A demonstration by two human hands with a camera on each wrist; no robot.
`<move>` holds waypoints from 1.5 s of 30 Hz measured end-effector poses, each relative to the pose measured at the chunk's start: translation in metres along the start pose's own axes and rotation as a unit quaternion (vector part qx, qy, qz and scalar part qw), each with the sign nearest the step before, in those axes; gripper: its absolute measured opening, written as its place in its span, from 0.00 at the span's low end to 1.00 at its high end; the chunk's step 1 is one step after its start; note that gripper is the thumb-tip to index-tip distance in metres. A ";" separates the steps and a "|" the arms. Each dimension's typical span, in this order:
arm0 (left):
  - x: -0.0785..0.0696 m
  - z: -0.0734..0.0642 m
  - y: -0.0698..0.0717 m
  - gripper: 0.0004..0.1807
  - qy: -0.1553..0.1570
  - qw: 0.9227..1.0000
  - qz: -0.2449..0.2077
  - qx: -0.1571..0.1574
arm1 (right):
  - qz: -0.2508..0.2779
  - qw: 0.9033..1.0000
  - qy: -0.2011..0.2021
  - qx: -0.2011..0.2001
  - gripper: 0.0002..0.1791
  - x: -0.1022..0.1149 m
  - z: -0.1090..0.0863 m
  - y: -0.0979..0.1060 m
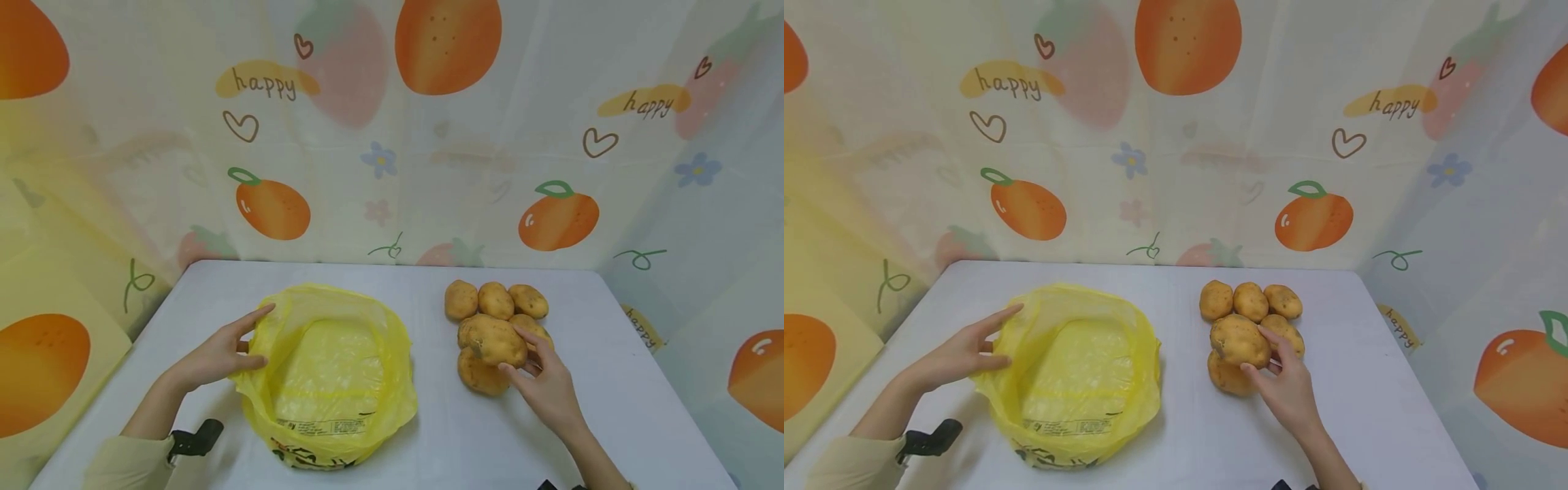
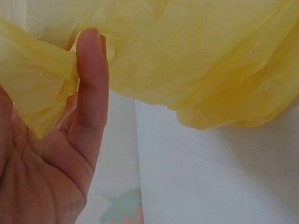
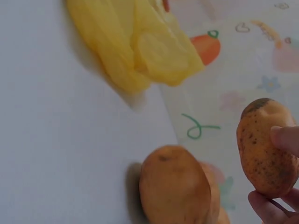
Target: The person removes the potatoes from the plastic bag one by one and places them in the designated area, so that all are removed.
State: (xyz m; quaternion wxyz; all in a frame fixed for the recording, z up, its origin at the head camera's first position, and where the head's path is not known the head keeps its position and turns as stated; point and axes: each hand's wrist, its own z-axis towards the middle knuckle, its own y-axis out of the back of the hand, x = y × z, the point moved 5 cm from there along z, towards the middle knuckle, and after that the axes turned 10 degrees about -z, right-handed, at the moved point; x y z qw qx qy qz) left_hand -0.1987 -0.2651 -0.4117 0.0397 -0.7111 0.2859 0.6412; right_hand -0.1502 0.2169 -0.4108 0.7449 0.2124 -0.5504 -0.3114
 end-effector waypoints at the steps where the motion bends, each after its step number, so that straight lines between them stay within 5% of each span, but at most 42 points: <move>1: 0.000 0.000 0.000 0.46 0.000 1.000 0.001 0.000 | -0.002 1.000 -0.006 -0.004 0.36 -0.003 -0.001 0.003; 32: 0.000 0.003 0.002 0.47 -0.002 1.000 0.016 -0.009 | -0.095 0.976 -0.195 0.032 0.37 -0.079 -0.037 0.016; 45: -0.001 0.002 0.001 0.46 -0.001 1.000 0.007 -0.007 | -0.109 0.979 -0.169 0.035 0.37 -0.088 -0.038 0.012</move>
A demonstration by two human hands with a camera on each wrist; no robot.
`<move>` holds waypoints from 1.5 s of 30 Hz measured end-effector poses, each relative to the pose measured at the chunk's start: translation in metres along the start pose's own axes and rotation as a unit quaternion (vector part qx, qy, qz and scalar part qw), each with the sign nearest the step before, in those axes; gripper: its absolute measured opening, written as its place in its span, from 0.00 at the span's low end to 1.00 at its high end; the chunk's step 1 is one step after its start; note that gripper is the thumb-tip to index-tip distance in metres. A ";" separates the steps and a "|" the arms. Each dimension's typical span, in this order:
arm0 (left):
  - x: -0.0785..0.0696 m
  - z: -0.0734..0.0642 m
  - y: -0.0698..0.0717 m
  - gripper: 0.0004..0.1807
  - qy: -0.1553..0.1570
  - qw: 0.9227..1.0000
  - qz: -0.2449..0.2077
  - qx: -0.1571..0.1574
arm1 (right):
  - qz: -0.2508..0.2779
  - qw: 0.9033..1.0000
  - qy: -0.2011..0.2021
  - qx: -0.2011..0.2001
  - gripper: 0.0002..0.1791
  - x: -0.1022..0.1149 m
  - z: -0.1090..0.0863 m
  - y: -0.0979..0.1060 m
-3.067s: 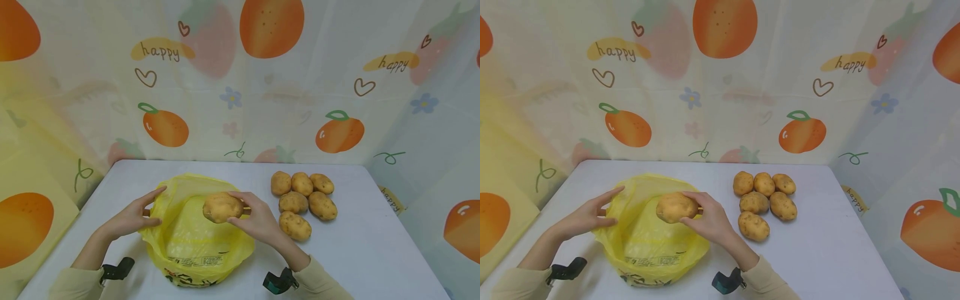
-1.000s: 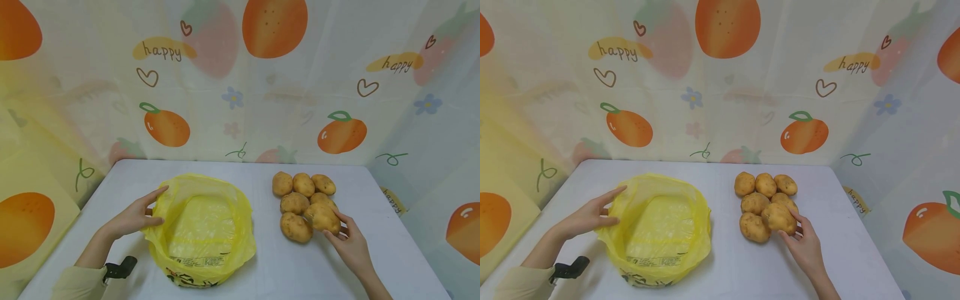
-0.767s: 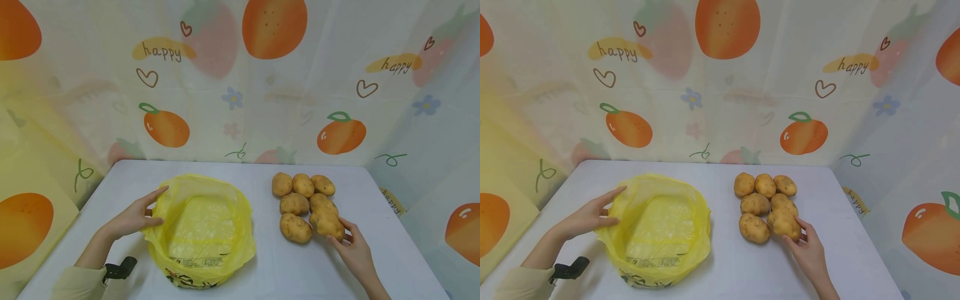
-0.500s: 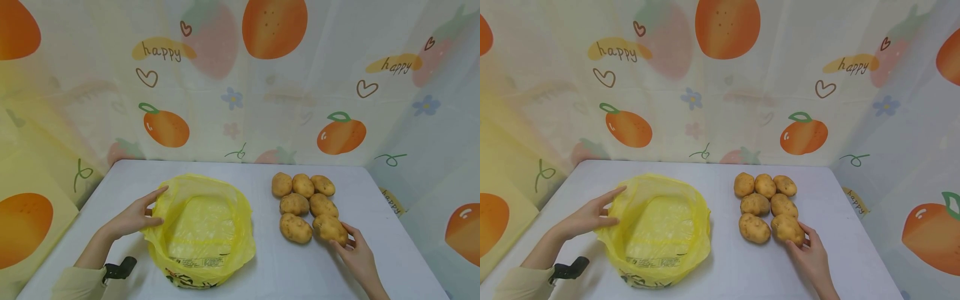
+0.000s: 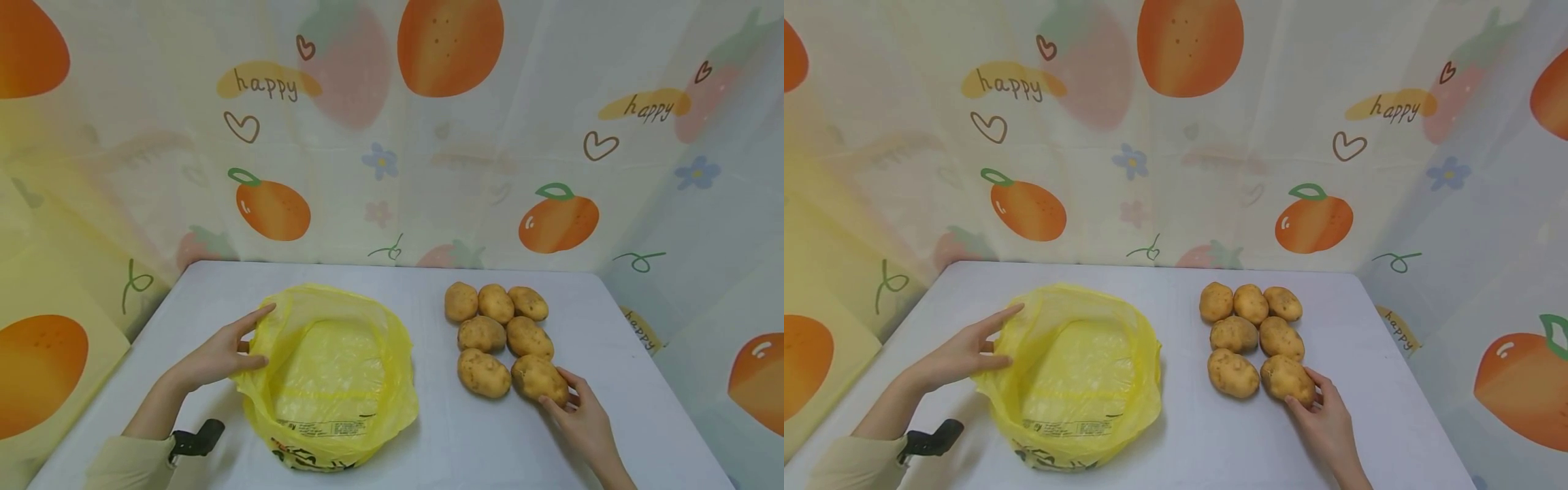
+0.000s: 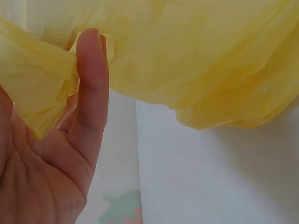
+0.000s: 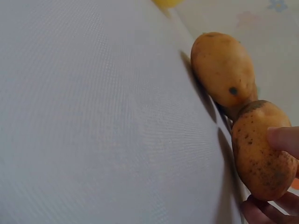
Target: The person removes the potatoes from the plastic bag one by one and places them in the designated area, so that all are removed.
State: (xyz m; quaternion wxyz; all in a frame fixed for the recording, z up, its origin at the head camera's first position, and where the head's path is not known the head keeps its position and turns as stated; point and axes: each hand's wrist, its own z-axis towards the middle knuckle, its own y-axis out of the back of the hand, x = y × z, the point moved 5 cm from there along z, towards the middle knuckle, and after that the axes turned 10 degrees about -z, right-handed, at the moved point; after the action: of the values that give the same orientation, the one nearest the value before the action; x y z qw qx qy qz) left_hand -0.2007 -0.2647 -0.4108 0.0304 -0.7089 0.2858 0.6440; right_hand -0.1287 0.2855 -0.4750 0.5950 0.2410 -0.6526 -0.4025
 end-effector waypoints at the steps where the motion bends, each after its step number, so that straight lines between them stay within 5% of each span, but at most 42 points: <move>1: 0.000 0.000 0.000 0.46 -0.001 1.000 -0.001 0.000 | 0.000 1.000 0.005 -0.002 0.37 0.000 0.000 -0.001; 30: -0.002 0.004 0.002 0.46 -0.012 1.000 -0.019 0.011 | -0.038 0.996 0.079 0.007 0.36 0.007 0.003 -0.003; 45: -0.001 0.000 0.009 0.38 -0.064 0.998 0.023 -0.013 | -0.045 0.991 0.127 -0.023 0.26 0.014 0.011 0.018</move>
State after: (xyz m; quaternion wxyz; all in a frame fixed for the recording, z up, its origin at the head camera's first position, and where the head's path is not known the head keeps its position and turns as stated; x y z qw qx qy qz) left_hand -0.2043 -0.2719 -0.4067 0.0242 -0.6601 0.2910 0.6921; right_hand -0.1391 0.2873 -0.4519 0.6598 0.3055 -0.5506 -0.4101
